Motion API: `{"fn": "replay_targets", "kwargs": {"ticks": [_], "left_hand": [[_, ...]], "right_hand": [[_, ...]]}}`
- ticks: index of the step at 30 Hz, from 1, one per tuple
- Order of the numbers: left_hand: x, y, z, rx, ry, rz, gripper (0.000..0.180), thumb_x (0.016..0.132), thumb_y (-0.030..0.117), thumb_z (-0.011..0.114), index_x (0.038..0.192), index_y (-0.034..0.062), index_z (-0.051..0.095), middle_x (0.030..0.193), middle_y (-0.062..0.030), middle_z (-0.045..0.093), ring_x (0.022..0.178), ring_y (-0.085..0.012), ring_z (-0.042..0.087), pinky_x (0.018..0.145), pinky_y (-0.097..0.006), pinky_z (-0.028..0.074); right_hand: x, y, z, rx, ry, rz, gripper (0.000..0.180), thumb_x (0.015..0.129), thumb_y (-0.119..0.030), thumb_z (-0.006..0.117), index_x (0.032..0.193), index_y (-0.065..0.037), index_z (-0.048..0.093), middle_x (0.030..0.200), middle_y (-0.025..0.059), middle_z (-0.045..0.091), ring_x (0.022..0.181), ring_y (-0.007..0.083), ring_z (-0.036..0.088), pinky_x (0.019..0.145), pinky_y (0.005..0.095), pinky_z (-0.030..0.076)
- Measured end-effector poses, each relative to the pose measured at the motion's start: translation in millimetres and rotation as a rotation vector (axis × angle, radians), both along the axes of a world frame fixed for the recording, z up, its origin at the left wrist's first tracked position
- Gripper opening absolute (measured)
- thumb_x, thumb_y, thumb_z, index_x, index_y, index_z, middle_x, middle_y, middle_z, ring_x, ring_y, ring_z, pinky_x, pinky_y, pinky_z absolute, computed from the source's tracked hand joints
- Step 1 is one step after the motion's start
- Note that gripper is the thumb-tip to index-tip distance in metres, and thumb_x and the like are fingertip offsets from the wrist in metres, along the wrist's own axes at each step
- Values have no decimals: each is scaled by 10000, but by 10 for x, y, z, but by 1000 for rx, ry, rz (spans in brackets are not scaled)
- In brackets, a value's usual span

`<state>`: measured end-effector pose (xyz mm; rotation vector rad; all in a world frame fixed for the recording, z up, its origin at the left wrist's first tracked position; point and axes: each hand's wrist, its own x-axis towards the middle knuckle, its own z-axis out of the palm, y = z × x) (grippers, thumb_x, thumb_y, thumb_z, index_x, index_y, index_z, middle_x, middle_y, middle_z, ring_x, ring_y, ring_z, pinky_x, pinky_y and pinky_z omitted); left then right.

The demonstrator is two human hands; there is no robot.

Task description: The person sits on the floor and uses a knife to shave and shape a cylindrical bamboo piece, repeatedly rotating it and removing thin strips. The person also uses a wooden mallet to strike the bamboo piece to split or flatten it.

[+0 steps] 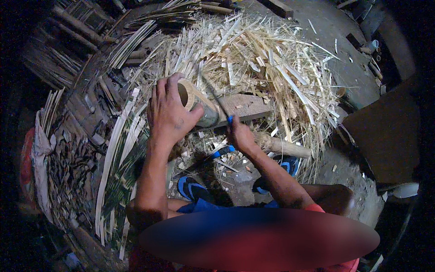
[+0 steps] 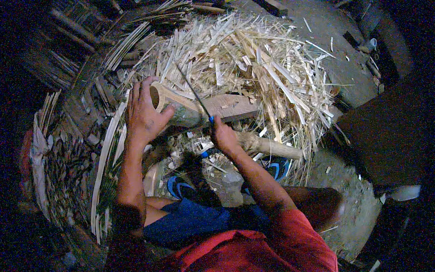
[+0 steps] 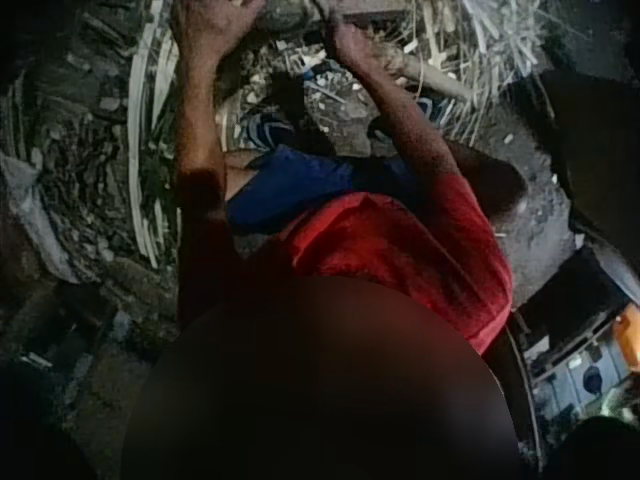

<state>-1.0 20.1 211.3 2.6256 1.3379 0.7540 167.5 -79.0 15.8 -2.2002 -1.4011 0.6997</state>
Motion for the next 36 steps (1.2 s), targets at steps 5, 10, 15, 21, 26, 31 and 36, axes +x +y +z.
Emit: {"fn": "replay_targets", "kwargs": {"ticks": [5,10,15,21,26,31,36], "left_hand": [[55,86,9,15,12,17,765,678,295,811,1336,101,471,1283,-172,517,1201,-394,501,1008,-513,437],[34,85,-16,26,-48,-32,788,673,279,832,1346,111,458,1277,-190,523,1200,-419,496,1036,-509,414],[60,85,49,-29,-50,19,771,683,282,828,1336,99,461,1281,-190,518,1205,-414,500,1028,-512,422],[73,86,8,5,-40,36,800,680,281,827,1358,91,448,1275,-201,529,1209,-420,498,1049,-497,412],[53,156,-107,47,-106,-18,810,673,314,810,1348,75,431,1255,-211,529,1197,-412,498,1017,-520,426],[44,134,-70,25,-99,25,810,676,323,811,1339,51,435,1271,-220,542,1232,-412,491,1035,-511,420],[76,115,-35,-11,-100,31,786,686,280,814,1340,54,442,1306,-216,530,1237,-417,483,1095,-497,373]], "right_hand": [[50,129,96,162,18,41,430,958,-257,569,1278,-37,385,808,299,670,789,517,649,695,608,482],[57,54,396,820,175,25,311,955,-177,560,1190,-35,413,806,227,703,736,440,694,642,563,517],[-18,192,39,-97,22,33,479,914,-290,641,1215,-8,398,858,290,687,767,507,665,682,590,528],[57,189,590,395,-2,113,488,928,-242,619,1296,-14,394,872,311,672,772,521,648,670,595,513],[-23,104,468,521,116,-25,390,955,-205,565,1266,-21,420,870,322,667,833,509,665,733,593,501],[34,132,-184,-151,47,-43,378,969,-273,565,1196,7,449,871,350,657,836,539,648,739,617,490],[178,227,574,598,76,64,301,963,-147,582,1182,1,439,829,289,647,724,490,638,616,549,475]]}}
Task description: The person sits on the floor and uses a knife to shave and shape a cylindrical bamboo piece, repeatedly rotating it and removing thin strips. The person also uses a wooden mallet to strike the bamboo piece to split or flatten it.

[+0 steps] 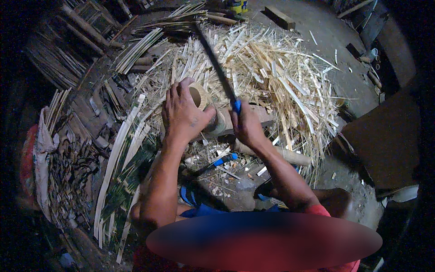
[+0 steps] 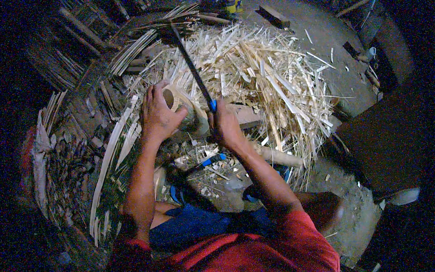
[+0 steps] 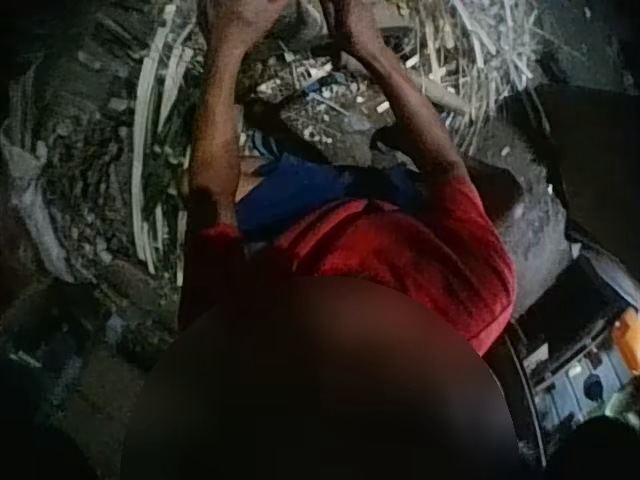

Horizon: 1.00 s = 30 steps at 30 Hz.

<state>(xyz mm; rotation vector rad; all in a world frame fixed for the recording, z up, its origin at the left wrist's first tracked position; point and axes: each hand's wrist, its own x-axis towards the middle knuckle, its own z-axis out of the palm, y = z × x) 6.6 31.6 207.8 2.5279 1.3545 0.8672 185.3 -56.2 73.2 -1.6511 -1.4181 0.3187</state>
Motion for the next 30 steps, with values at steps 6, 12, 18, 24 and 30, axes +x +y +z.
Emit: {"fn": "replay_targets", "kwargs": {"ticks": [6,12,18,24,30], "left_hand": [[-5,-2,-27,49,-1,-13,809,680,278,812,1362,73,428,1290,-219,541,1228,-426,493,1085,-505,378],[-41,-130,19,19,12,31,792,668,262,812,1346,77,445,1261,-222,539,1209,-427,498,1064,-510,391],[-41,-125,-11,37,6,54,738,660,259,805,1294,77,474,1209,-213,553,1167,-418,518,1026,-510,419],[-105,-189,-41,48,-21,19,768,641,250,821,1301,67,473,1239,-214,544,1181,-414,508,1066,-508,389],[-149,-241,-75,88,-79,-12,757,643,232,805,1300,55,472,1229,-214,538,1179,-422,502,1064,-511,386]], "right_hand": [[-42,-13,-354,-150,62,9,403,932,-180,618,1241,-16,418,862,278,671,803,515,646,704,579,504],[-9,-6,-877,-594,-93,27,412,935,-234,622,1181,26,418,840,332,658,822,531,648,686,618,493],[-69,-64,-22,46,164,-31,259,965,-158,615,1134,-33,464,770,261,625,731,508,618,630,514,491],[67,-24,-1074,-763,-176,14,417,946,-270,601,1201,17,439,906,316,685,870,492,673,746,569,515],[-12,-32,-391,-243,31,-8,362,982,-284,597,1166,-8,453,801,297,642,776,513,639,661,573,482]]}}
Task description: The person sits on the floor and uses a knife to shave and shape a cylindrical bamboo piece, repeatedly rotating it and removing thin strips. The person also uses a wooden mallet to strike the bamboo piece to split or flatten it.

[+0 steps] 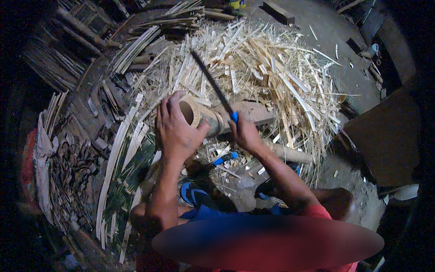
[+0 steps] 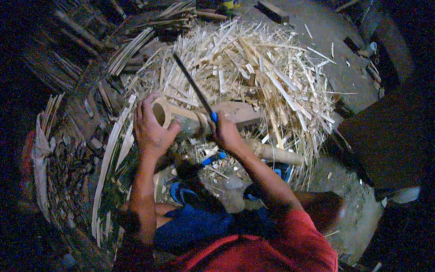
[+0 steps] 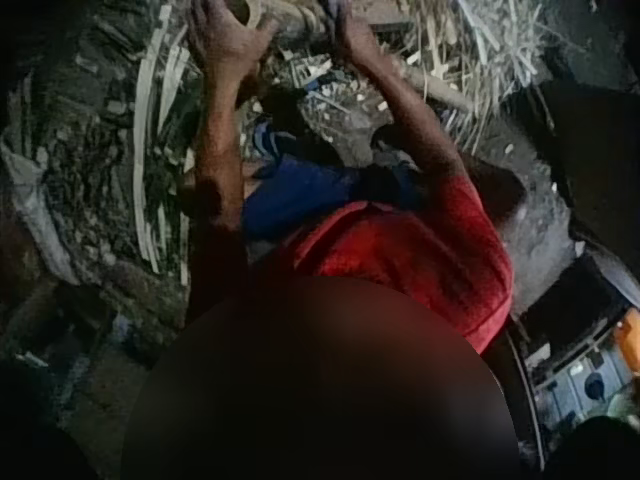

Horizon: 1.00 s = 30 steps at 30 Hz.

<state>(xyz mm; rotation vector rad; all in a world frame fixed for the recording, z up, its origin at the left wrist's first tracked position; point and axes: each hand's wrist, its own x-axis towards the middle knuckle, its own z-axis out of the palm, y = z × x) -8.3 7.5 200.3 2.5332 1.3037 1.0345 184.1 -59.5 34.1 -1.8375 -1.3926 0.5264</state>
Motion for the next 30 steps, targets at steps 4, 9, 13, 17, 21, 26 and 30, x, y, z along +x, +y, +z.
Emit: {"fn": "replay_targets", "kwargs": {"ticks": [4,9,13,17,21,26,30], "left_hand": [[-21,-17,-55,-34,21,32,758,635,222,801,1297,55,471,1221,-206,545,1163,-413,516,1048,-511,400],[-28,-16,-37,-38,22,29,759,633,223,808,1296,69,474,1240,-190,549,1195,-401,508,1057,-500,397],[-19,-44,-10,-75,22,78,746,640,217,808,1292,71,475,1234,-187,549,1191,-397,505,1064,-499,387],[-12,-55,-51,-27,-58,48,731,649,216,808,1290,71,489,1235,-181,546,1187,-400,505,1062,-506,380],[-9,-21,-96,-9,-28,57,720,650,213,807,1289,90,498,1241,-177,542,1194,-396,504,1060,-509,381],[1,5,-73,-12,-57,66,715,657,231,799,1299,126,504,1238,-172,544,1189,-394,510,1050,-508,393],[19,-5,-52,-9,-34,87,699,664,249,791,1291,129,508,1240,-167,543,1184,-389,511,1047,-509,397]], "right_hand": [[15,-74,434,329,125,-55,239,965,-146,601,1120,-16,474,755,249,614,670,459,619,595,501,468],[63,6,-363,-308,-117,91,351,954,-207,566,1209,11,461,876,298,681,783,487,667,702,575,508],[35,61,-400,-540,-228,170,425,980,-250,540,1280,19,405,896,334,677,805,499,670,713,591,520],[-110,-128,184,-74,0,21,386,951,-160,584,1257,1,412,914,316,679,803,492,674,694,565,516],[-296,-309,143,345,61,-72,401,910,-102,623,1241,-27,410,881,291,673,788,504,661,673,558,508],[-317,-132,-296,-383,-71,-30,429,925,-151,586,1279,-34,373,872,316,663,776,542,631,671,632,469],[-226,-93,-71,-282,-112,22,456,930,-186,561,1321,-57,366,913,297,680,807,523,649,689,614,496]]}}
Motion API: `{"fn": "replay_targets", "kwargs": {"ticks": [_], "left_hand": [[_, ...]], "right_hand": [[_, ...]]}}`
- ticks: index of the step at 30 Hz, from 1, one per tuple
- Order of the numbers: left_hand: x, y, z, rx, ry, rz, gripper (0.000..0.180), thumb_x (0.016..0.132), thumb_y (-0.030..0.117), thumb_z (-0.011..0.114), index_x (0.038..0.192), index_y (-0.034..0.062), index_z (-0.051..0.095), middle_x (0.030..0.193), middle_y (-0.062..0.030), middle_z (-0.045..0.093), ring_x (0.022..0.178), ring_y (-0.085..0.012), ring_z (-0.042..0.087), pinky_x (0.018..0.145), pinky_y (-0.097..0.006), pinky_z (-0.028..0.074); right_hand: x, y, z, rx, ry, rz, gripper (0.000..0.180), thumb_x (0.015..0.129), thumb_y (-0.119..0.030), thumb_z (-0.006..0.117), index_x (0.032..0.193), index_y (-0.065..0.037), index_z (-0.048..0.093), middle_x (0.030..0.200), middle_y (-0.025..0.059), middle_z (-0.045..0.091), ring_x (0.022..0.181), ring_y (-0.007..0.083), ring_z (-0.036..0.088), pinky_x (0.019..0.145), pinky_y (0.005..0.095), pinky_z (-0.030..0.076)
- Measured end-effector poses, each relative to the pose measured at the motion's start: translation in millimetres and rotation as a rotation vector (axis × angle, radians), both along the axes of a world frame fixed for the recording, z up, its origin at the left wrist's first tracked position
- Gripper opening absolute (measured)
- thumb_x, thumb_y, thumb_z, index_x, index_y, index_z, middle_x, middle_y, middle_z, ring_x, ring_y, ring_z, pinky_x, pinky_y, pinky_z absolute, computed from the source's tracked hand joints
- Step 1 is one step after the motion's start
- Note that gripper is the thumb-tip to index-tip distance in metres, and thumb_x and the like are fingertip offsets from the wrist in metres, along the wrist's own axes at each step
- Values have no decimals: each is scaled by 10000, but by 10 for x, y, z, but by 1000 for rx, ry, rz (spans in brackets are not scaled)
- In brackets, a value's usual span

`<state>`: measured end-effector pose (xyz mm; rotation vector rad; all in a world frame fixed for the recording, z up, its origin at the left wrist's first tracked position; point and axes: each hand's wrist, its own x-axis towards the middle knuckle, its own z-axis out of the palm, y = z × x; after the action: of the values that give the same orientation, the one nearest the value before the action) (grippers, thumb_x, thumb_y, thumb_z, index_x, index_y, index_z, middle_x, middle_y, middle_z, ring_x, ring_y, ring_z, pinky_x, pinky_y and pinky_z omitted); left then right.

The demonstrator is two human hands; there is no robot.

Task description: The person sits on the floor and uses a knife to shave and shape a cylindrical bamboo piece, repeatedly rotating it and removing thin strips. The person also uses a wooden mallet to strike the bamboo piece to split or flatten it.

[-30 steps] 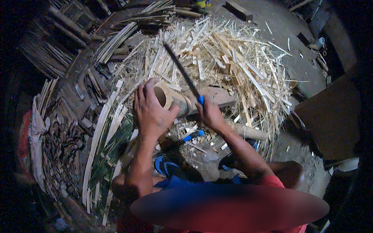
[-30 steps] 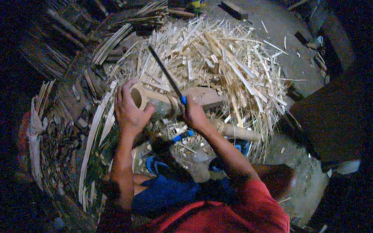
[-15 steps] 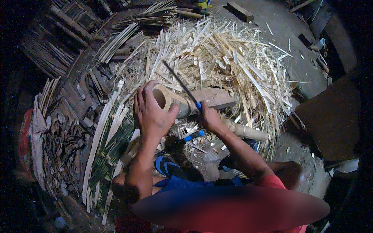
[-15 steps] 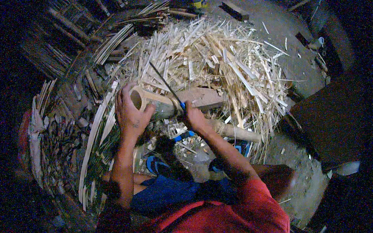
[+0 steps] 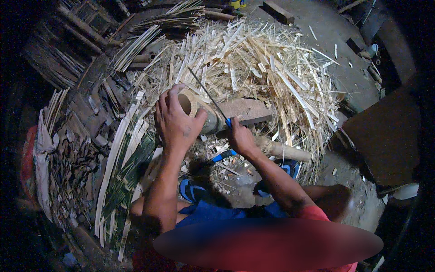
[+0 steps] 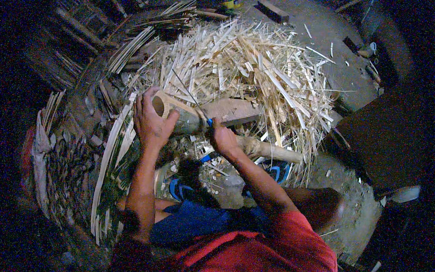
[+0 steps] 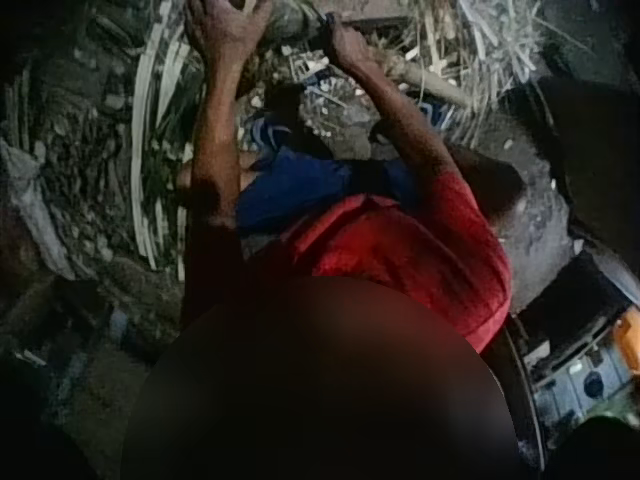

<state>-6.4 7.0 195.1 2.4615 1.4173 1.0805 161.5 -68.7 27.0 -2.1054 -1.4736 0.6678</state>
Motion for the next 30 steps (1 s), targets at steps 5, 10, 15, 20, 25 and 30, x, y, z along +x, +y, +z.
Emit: {"fn": "replay_targets", "kwargs": {"ticks": [5,10,15,20,25,30], "left_hand": [[2,6,-3,-40,18,5,700,665,255,795,1293,131,511,1243,-166,543,1188,-384,510,1043,-505,401],[8,24,1,12,31,3,719,664,261,810,1303,124,508,1245,-175,540,1181,-391,513,1030,-502,411],[18,17,-4,20,-2,40,709,662,249,802,1296,113,514,1244,-167,560,1181,-385,522,1038,-496,410],[0,43,-33,8,3,4,694,688,271,781,1305,104,510,1241,-183,546,1181,-395,511,1037,-512,403],[1,24,-60,42,-22,44,687,699,279,780,1313,118,518,1265,-173,544,1203,-382,506,1054,-506,381],[43,3,-80,110,-13,77,663,715,277,774,1317,131,538,1277,-153,543,1210,-377,506,1050,-504,378]], "right_hand": [[-108,-154,111,689,199,-33,462,936,-208,608,1299,-46,373,897,286,683,805,516,654,693,606,504],[-116,-14,-305,-14,7,-52,385,956,-213,587,1239,-46,386,870,320,666,805,523,652,708,604,508],[-102,-80,-382,122,60,-89,374,946,-227,595,1199,-45,389,870,346,654,801,539,640,715,617,492],[-144,-146,-428,294,120,-76,414,928,-200,629,1250,-67,405,899,301,675,839,535,644,726,593,506],[10,-71,-496,-63,52,-75,450,913,-228,654,1245,-49,408,909,323,661,838,538,638,723,595,503],[-130,-280,-267,426,101,-33,462,909,-174,635,1271,-31,386,921,333,656,846,541,631,713,595,508]]}}
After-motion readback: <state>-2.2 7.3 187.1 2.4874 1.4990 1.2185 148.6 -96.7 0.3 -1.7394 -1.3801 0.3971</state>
